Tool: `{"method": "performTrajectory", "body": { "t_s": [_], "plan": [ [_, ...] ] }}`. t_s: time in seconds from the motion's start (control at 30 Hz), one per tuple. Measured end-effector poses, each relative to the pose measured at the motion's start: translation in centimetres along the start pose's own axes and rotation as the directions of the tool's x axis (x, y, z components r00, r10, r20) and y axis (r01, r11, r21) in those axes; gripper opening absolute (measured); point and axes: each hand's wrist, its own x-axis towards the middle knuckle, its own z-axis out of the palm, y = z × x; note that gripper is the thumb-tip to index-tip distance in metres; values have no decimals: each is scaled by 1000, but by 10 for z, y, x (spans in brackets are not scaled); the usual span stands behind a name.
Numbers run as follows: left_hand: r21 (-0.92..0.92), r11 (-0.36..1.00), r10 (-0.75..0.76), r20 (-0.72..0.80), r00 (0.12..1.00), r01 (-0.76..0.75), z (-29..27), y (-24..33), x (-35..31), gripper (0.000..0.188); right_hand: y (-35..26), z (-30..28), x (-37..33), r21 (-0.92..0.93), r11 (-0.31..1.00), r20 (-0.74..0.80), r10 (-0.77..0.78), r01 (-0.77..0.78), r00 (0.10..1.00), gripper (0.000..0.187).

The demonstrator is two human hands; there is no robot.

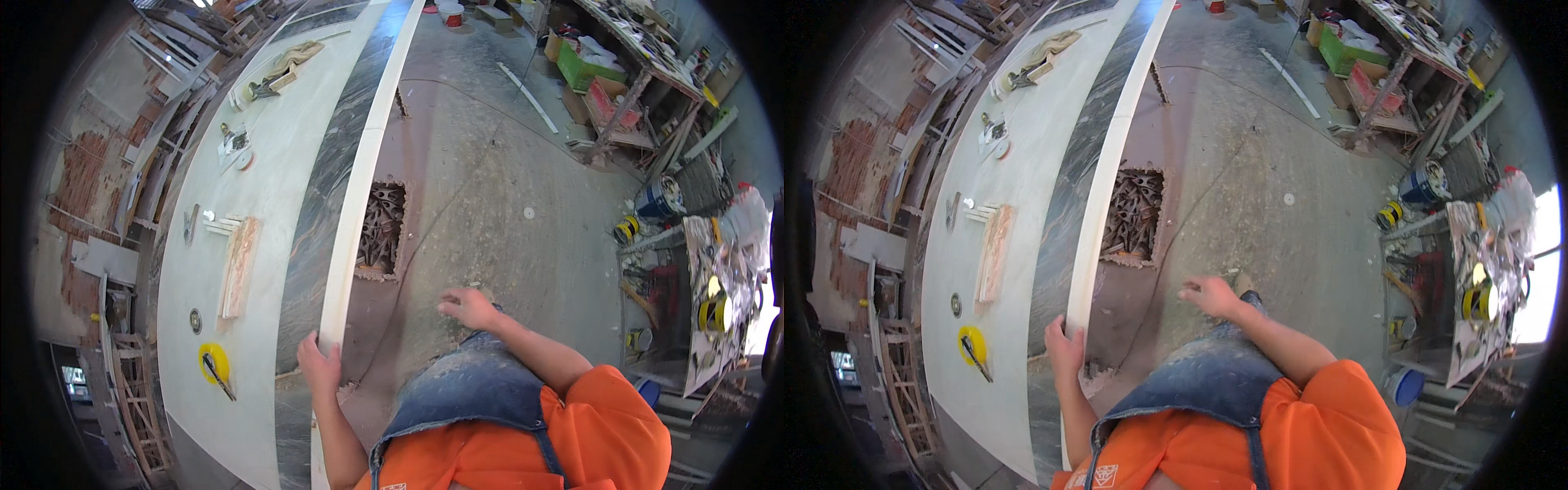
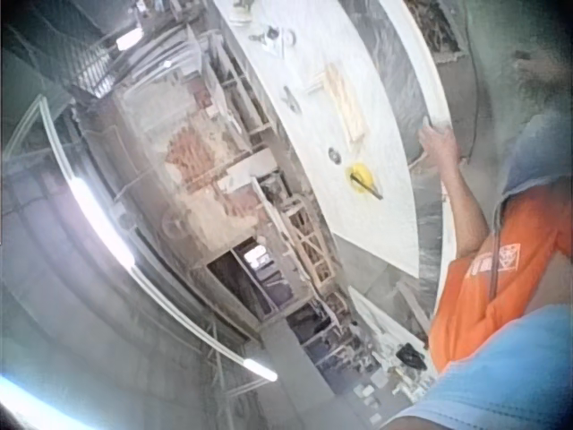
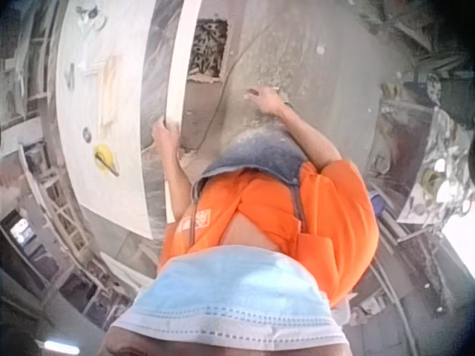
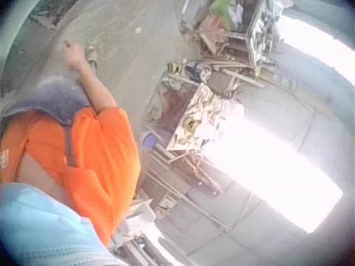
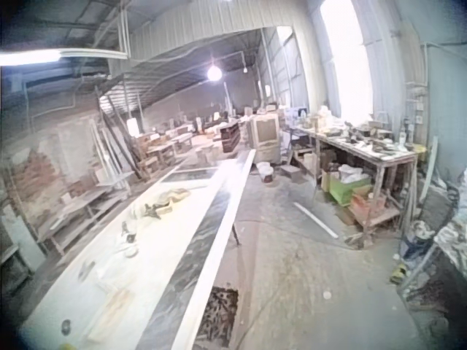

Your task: The person aligns and fits white trim pieces along the edges of a large marble-patterned slab on a workbench, then uses an angle grinder to smooth the slab's edge. The person handles the trim by hand and operates the grinder with both hands.

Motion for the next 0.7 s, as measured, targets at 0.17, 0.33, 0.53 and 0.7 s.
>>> {"method": "performTrajectory", "body": {
  "t_s": [0.17,0.33,0.53,0.7],
  "plan": [
    [-29,998,-61,19,998,62,15,71,61,66,10,-115,44,120,993,-31,23,-19,999,46],
    [-27,999,-19,26,999,20,26,135,116,68,-1,-182,105,324,938,64,110,-125,992,48],
    [-40,999,-20,100,995,24,50,199,217,76,-55,-211,197,305,949,120,45,-79,992,50],
    [-37,992,121,9,993,-121,101,243,325,85,-87,-236,269,228,973,165,-2,-36,986,49]
  ]
}}
